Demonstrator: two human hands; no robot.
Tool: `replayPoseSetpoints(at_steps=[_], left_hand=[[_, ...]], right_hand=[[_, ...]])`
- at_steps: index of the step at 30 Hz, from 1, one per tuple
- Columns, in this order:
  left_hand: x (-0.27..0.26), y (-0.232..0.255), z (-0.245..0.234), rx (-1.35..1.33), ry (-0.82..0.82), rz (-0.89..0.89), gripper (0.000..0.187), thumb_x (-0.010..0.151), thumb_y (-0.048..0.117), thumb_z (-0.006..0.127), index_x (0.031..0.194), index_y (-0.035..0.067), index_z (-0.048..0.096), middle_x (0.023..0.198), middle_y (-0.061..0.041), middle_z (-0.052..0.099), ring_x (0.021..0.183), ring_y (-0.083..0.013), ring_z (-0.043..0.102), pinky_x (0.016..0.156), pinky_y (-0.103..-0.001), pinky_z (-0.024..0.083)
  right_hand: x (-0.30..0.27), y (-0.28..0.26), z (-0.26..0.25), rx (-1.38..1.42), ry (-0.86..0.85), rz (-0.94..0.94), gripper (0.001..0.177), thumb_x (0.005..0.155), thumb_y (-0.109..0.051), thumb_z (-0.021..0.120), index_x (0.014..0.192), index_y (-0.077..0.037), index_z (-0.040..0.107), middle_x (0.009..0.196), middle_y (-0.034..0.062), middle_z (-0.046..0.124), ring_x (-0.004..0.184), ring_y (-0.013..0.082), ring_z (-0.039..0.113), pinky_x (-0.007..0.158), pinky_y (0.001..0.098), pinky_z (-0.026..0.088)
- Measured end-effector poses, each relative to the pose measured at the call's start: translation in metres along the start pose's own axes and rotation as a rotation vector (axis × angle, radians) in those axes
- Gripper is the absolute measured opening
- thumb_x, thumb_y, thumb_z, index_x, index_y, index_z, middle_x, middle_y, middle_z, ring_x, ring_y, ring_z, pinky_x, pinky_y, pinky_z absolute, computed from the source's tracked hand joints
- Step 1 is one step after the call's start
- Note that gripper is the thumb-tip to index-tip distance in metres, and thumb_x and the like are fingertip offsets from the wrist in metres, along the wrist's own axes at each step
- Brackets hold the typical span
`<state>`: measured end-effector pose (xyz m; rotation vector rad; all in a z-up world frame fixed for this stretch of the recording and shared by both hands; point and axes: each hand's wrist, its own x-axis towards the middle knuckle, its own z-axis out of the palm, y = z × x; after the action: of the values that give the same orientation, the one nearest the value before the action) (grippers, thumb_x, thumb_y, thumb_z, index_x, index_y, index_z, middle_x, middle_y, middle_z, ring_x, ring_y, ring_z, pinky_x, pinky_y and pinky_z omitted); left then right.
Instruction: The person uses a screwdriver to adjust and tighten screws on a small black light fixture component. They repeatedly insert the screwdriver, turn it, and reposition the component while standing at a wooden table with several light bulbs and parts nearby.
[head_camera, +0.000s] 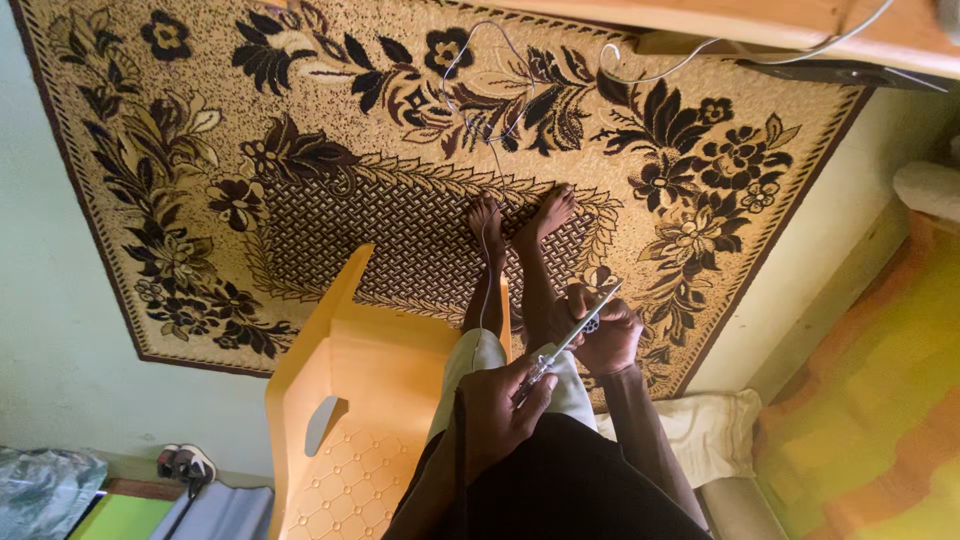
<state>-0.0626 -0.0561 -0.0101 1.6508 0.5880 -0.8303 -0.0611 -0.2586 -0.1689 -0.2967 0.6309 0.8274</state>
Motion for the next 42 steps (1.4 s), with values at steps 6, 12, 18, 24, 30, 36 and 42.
replayPoseSetpoints(at_steps=[6, 12, 18, 24, 30, 36, 42], left_hand=[[-0.011, -0.027, -0.002, -0.07, 0.033, 0.019, 0.032, 0.095, 0.02, 0.068, 0.127, 0.018, 0.072, 0.07, -0.007, 0.073, 0.051, -0.0176, 0.064, 0.05, -0.032, 0.049], [-0.009, -0.054, 0.0, -0.069, 0.197, 0.201, 0.046, 0.093, 0.017, 0.075, 0.135, 0.012, 0.058, 0.105, -0.012, 0.078, 0.089, -0.0228, 0.079, 0.068, -0.032, 0.061], [-0.017, -0.068, 0.002, -0.175, 0.208, 0.178, 0.049, 0.092, 0.017, 0.074, 0.138, 0.014, 0.06, 0.108, -0.009, 0.08, 0.095, -0.0202, 0.081, 0.073, -0.031, 0.064], [-0.019, -0.073, 0.006, -0.038, 0.276, 0.188, 0.049, 0.087, 0.022, 0.083, 0.132, 0.017, 0.066, 0.083, -0.013, 0.076, 0.072, -0.0248, 0.078, 0.061, -0.035, 0.06], [-0.02, -0.073, 0.012, 0.014, 0.307, 0.251, 0.042, 0.09, 0.022, 0.081, 0.129, 0.016, 0.067, 0.079, -0.013, 0.076, 0.07, -0.0277, 0.076, 0.059, -0.037, 0.058], [-0.022, -0.067, 0.006, 0.037, 0.29, 0.285, 0.041, 0.093, 0.02, 0.077, 0.13, 0.014, 0.061, 0.083, -0.015, 0.075, 0.073, -0.0325, 0.074, 0.063, -0.042, 0.057], [-0.025, -0.057, -0.006, -0.008, 0.259, 0.284, 0.04, 0.093, 0.019, 0.075, 0.131, 0.015, 0.065, 0.079, -0.017, 0.073, 0.068, -0.0328, 0.073, 0.06, -0.041, 0.057]], right_hand=[[0.001, 0.02, -0.002, -0.04, -0.005, 0.06, 0.033, 0.088, -0.035, 0.06, 0.084, -0.003, 0.053, 0.064, 0.0084, 0.047, 0.06, 0.0192, 0.045, 0.059, 0.0324, 0.036], [-0.001, 0.036, -0.026, -0.086, 0.126, 0.098, 0.027, 0.084, -0.03, 0.062, 0.083, -0.003, 0.055, 0.069, 0.0056, 0.053, 0.06, 0.0188, 0.05, 0.057, 0.031, 0.039], [-0.006, 0.051, -0.05, -0.245, 0.333, 0.163, 0.044, 0.075, -0.028, 0.058, 0.104, 0.003, 0.068, 0.077, 0.0092, 0.064, 0.062, 0.0164, 0.057, 0.059, 0.029, 0.048], [0.001, 0.053, -0.053, -0.219, 0.074, 0.179, 0.035, 0.082, -0.028, 0.063, 0.101, 0.002, 0.064, 0.096, 0.0105, 0.064, 0.091, 0.0219, 0.062, 0.087, 0.0375, 0.05], [0.0, 0.044, -0.038, -0.293, 0.082, 0.193, 0.047, 0.085, -0.028, 0.064, 0.113, 0.009, 0.063, 0.102, 0.0132, 0.064, 0.093, 0.0239, 0.06, 0.09, 0.0374, 0.047], [-0.002, 0.042, -0.018, -0.387, 0.161, 0.262, 0.068, 0.067, -0.036, 0.066, 0.12, 0.006, 0.058, 0.101, 0.0156, 0.069, 0.092, 0.027, 0.065, 0.084, 0.0365, 0.05], [-0.005, 0.045, -0.025, -0.308, 0.111, 0.236, 0.064, 0.071, -0.032, 0.067, 0.121, 0.007, 0.061, 0.102, 0.014, 0.068, 0.091, 0.0259, 0.064, 0.084, 0.0353, 0.05]])
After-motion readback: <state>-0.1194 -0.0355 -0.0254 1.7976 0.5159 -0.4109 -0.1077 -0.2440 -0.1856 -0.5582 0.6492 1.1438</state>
